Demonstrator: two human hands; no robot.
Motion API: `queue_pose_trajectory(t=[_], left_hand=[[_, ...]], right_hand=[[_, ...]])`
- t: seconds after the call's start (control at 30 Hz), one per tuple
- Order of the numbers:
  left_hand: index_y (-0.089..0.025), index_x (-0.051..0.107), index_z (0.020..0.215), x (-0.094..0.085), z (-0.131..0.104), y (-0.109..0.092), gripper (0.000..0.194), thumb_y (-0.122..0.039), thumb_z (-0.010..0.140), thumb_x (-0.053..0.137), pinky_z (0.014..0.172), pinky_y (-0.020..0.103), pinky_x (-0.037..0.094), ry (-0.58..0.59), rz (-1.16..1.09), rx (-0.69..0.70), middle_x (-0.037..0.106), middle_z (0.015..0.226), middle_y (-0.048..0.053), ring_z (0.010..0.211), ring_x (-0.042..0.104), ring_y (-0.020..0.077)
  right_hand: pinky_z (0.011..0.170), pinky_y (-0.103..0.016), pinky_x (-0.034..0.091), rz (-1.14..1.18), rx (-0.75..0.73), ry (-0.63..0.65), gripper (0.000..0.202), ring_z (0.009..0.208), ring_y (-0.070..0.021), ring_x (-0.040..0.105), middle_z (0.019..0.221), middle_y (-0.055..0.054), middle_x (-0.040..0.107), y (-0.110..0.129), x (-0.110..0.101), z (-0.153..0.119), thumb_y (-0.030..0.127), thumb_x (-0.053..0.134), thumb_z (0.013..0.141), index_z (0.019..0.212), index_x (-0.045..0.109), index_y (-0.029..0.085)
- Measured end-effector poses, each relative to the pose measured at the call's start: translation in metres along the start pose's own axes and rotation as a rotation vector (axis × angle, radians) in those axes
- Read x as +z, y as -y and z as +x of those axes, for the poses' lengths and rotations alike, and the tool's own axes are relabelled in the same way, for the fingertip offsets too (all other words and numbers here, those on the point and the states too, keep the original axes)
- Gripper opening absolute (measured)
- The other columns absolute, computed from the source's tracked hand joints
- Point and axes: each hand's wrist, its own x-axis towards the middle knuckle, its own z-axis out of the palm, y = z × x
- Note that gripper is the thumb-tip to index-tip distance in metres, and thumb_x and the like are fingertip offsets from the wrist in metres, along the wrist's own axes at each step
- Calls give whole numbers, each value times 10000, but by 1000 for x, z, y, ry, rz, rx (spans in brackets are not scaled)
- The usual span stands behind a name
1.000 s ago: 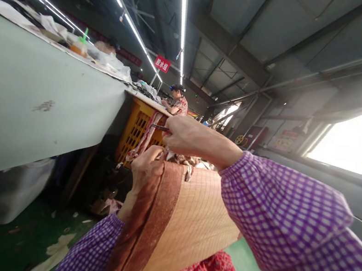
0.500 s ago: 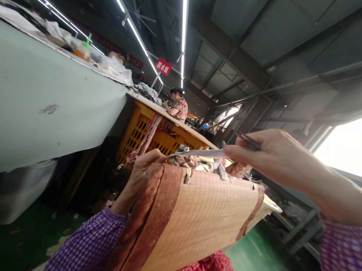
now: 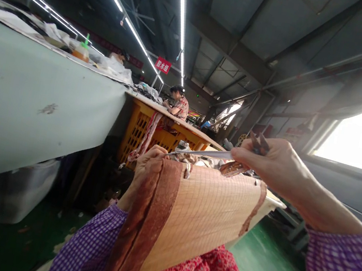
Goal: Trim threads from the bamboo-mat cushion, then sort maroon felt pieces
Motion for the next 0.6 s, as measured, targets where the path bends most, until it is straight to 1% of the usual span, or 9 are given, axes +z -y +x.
queue_pose_trajectory(t=[0.07,0.17,0.3,0.37,0.43,0.5,0.6], left_hand=[[-173,529,642,1,-1,1,291,-324,890,518,651,252,413,-19,-32,-25,492,778,13,717,481,125],[-166,549,642,2,1,-4,270,-317,866,561,635,241,413,-66,-131,-69,493,743,4,680,473,109],[-146,637,697,7,5,-18,210,-313,821,610,582,232,423,-136,-326,-135,595,864,40,618,454,84],[-146,659,739,10,7,-24,210,-340,807,619,536,225,409,-141,-423,-196,624,890,62,583,435,76],[-152,658,739,12,7,-28,232,-379,783,635,472,210,360,-131,-476,-266,622,806,57,537,400,69],[-156,660,743,12,7,-29,250,-406,755,652,431,196,298,-139,-450,-294,573,680,24,497,352,62],[-165,668,761,9,7,-27,256,-420,749,654,421,194,260,-205,-317,-249,523,612,-10,468,328,57]], right_hand=[[425,-268,245,47,20,1,316,401,-74,317,404,42,367,-2,2,-1,360,618,639,412,468,198],[429,-271,235,43,41,-40,299,408,-74,315,412,43,373,1,2,0,399,634,616,441,499,197],[423,-261,218,44,20,-85,321,412,-70,314,416,46,366,10,5,3,401,629,661,462,490,192],[412,-258,197,128,19,-81,344,404,-65,288,414,51,345,12,9,5,400,628,693,471,467,192],[401,-261,163,247,36,-69,383,392,-62,257,410,56,314,9,13,6,405,629,714,467,425,195],[400,-265,138,315,53,-61,410,388,-62,244,409,57,296,3,16,5,405,635,718,455,400,196],[411,-268,146,274,63,-54,435,404,-67,251,418,51,302,-12,15,3,429,643,713,437,404,191]])
